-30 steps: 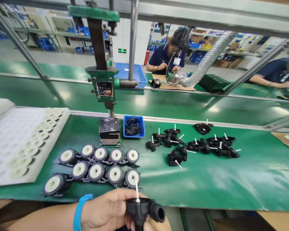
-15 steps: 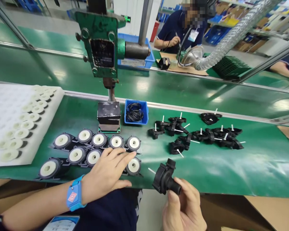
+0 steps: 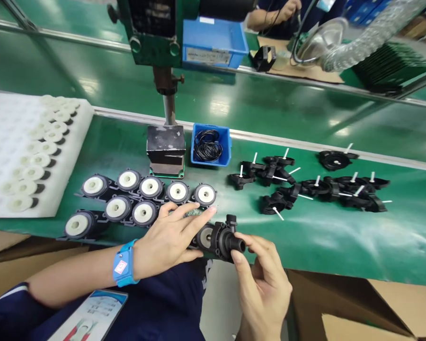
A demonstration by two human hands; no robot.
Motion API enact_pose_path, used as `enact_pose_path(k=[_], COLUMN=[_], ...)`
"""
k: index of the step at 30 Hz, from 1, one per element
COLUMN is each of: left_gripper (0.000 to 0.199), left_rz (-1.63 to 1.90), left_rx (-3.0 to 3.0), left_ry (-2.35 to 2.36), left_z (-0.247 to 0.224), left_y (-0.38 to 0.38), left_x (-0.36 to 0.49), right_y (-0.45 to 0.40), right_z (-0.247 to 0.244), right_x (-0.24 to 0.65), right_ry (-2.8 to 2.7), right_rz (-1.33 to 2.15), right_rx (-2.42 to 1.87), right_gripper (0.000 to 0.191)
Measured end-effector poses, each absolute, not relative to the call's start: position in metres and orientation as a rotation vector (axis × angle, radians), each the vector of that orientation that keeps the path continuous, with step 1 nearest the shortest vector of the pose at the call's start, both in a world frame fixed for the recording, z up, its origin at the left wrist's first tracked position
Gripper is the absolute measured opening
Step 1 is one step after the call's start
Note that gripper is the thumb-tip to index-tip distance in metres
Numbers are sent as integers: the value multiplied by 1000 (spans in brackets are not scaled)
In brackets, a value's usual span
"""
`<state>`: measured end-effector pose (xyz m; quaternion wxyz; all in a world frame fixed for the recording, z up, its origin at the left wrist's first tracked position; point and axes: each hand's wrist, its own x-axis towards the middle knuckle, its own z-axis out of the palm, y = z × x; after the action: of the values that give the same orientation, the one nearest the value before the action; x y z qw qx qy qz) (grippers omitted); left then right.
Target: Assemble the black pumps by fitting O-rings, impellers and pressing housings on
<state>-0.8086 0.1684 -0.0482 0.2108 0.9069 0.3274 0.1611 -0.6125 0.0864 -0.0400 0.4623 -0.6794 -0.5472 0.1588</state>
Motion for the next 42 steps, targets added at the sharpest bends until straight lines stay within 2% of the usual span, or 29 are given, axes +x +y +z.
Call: enact_pose_path(k=[5, 13, 17, 22, 29, 35, 37, 42], left_gripper=[88, 96, 93, 92, 57, 55, 52, 48], left_rz=[457, 422, 441, 448, 437, 306, 268, 218], left_rx=[2465, 2464, 2429, 2390, 2429, 2457, 2485, 2489], left_ry=[918, 909, 915, 930, 878, 733, 687, 666], left_z=[-50, -51, -52, -51, -45, -33, -30, -27], left_y=[168, 170, 170, 170, 178, 200, 205, 208], left_x=[-809, -809, -808, -807, -809, -806, -805, -804], right_y=[91, 103, 106, 109, 104, 101, 99, 86], right_z=[-41, -23, -17, -23, -35, -42, -47, -77], right_x=[-614, -611, -612, -616, -624, -626, -620, -610], right_ry=[-1504, -1965, -2247, -2286, -2094, -2002, -1980, -1831], right_rz=[335, -138, -304, -248, -157, -166, -111, 306], right_rx=[-1700, -1651, -1539, -1506, -1595, -1609, -1600, -1623], right_gripper=[22, 22, 22, 24, 21, 22, 29, 72])
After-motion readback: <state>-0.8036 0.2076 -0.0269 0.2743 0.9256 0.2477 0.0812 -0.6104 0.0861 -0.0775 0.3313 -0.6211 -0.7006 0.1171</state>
